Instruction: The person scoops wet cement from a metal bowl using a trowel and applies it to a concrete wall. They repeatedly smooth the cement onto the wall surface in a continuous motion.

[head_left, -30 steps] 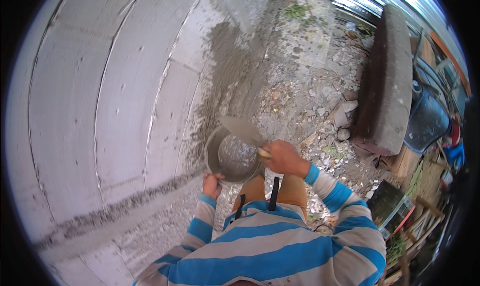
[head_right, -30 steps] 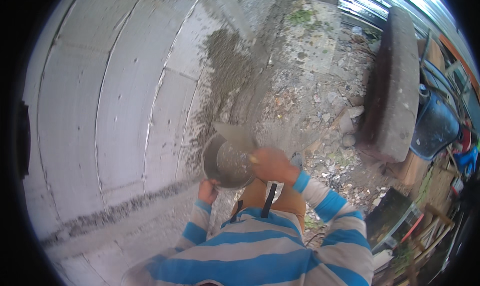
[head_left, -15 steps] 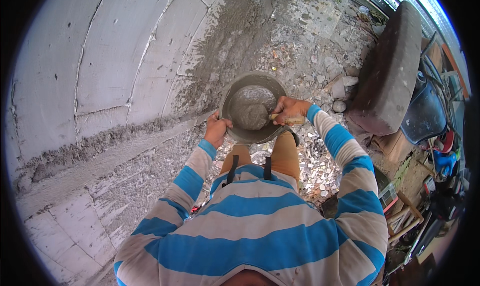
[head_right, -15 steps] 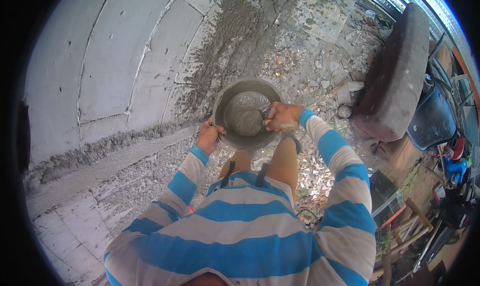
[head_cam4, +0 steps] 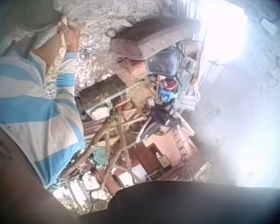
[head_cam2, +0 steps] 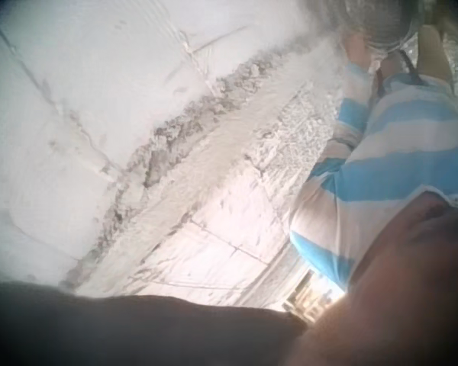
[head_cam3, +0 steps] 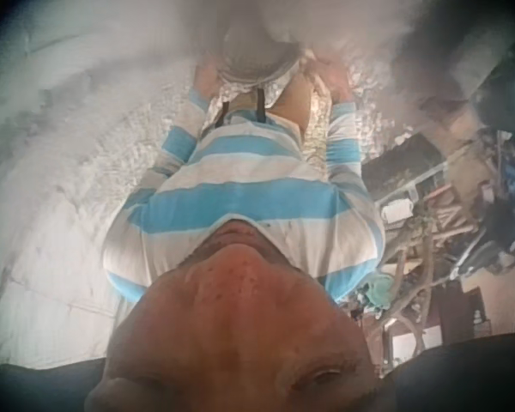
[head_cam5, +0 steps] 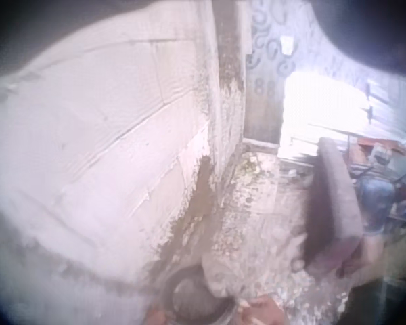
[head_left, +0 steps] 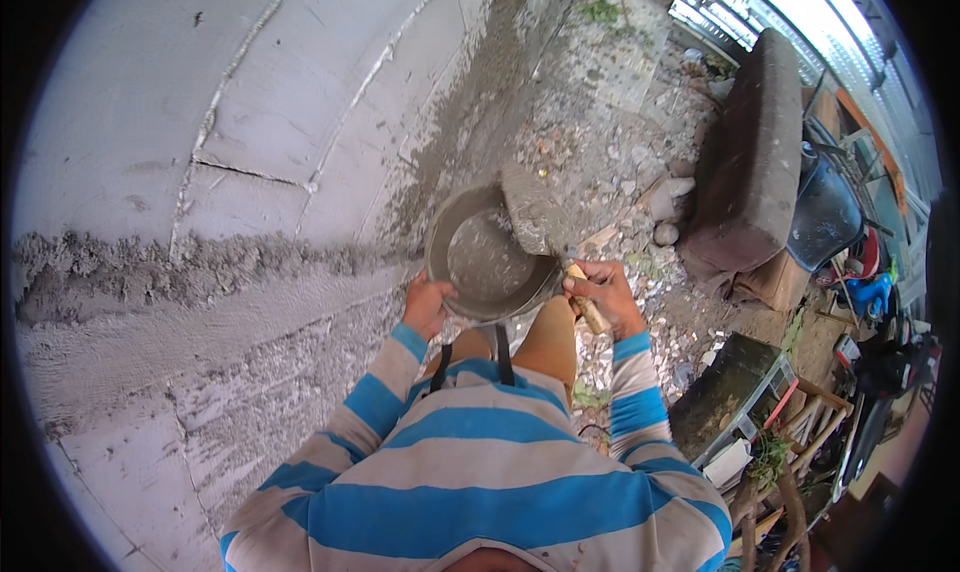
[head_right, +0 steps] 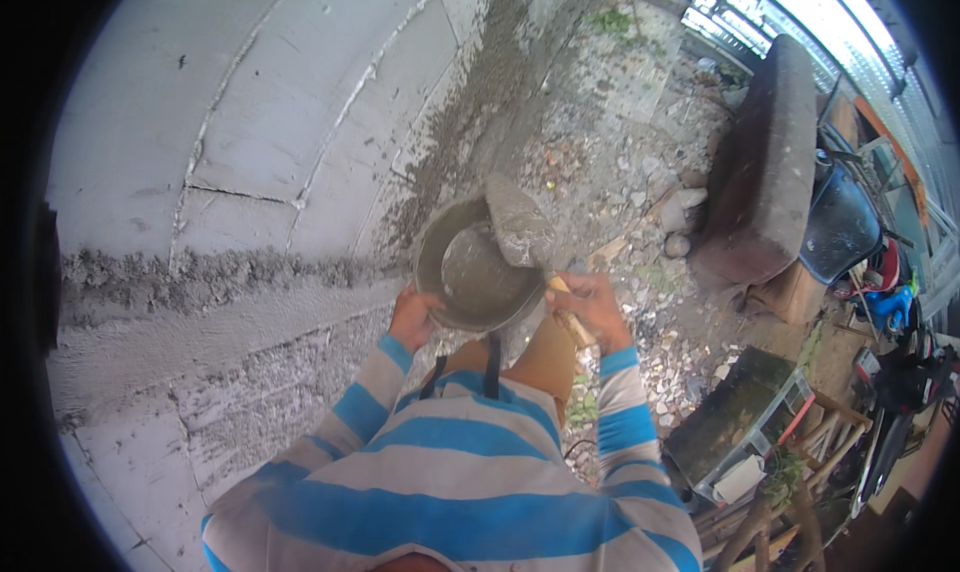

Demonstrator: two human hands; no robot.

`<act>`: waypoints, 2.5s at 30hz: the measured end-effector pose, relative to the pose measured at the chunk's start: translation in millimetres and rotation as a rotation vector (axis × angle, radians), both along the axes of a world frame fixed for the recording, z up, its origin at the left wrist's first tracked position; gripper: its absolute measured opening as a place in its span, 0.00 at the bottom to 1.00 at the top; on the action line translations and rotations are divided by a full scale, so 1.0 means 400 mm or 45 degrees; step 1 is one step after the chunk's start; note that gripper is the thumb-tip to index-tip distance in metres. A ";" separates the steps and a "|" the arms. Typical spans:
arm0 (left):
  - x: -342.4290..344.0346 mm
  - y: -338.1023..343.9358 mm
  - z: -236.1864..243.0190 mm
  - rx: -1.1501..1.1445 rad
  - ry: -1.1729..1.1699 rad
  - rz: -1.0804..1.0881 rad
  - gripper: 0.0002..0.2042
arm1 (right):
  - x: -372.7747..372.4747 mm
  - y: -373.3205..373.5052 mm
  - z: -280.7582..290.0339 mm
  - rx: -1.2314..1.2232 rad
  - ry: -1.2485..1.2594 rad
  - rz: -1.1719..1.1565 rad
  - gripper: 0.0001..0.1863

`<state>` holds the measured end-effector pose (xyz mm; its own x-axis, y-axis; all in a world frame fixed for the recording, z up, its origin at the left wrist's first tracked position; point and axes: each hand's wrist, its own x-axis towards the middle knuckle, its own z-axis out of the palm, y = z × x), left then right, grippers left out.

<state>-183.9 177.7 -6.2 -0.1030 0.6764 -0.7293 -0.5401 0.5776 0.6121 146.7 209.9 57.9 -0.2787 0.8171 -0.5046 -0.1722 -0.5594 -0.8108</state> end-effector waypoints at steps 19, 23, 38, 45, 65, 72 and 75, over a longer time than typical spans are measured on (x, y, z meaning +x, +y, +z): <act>-0.266 -0.279 -0.068 0.169 0.256 -0.163 0.22 | -0.663 0.581 0.159 0.810 -1.477 -0.836 0.18; -0.231 -0.264 0.040 -0.080 0.110 0.052 0.18 | -0.600 0.215 0.230 1.021 -0.864 -0.752 0.24; -0.076 -0.057 -0.022 0.001 0.326 -0.350 0.22 | -0.075 0.140 -0.230 0.607 -0.880 1.132 0.10; 0.005 0.002 0.049 0.044 0.353 -0.457 0.18 | 0.003 0.075 -0.287 -0.046 -0.297 1.051 0.11; -0.136 -0.140 -0.011 -0.032 -0.033 0.009 0.25 | -0.048 0.034 -0.085 0.172 -0.328 -0.648 0.11; -0.211 -0.263 -0.013 -0.016 0.126 0.150 0.25 | -0.277 0.485 -0.249 0.182 -1.482 -0.994 0.12; -0.213 -0.315 -0.015 -0.027 0.232 0.205 0.22 | -0.551 0.656 -0.128 0.314 -1.323 -0.569 0.07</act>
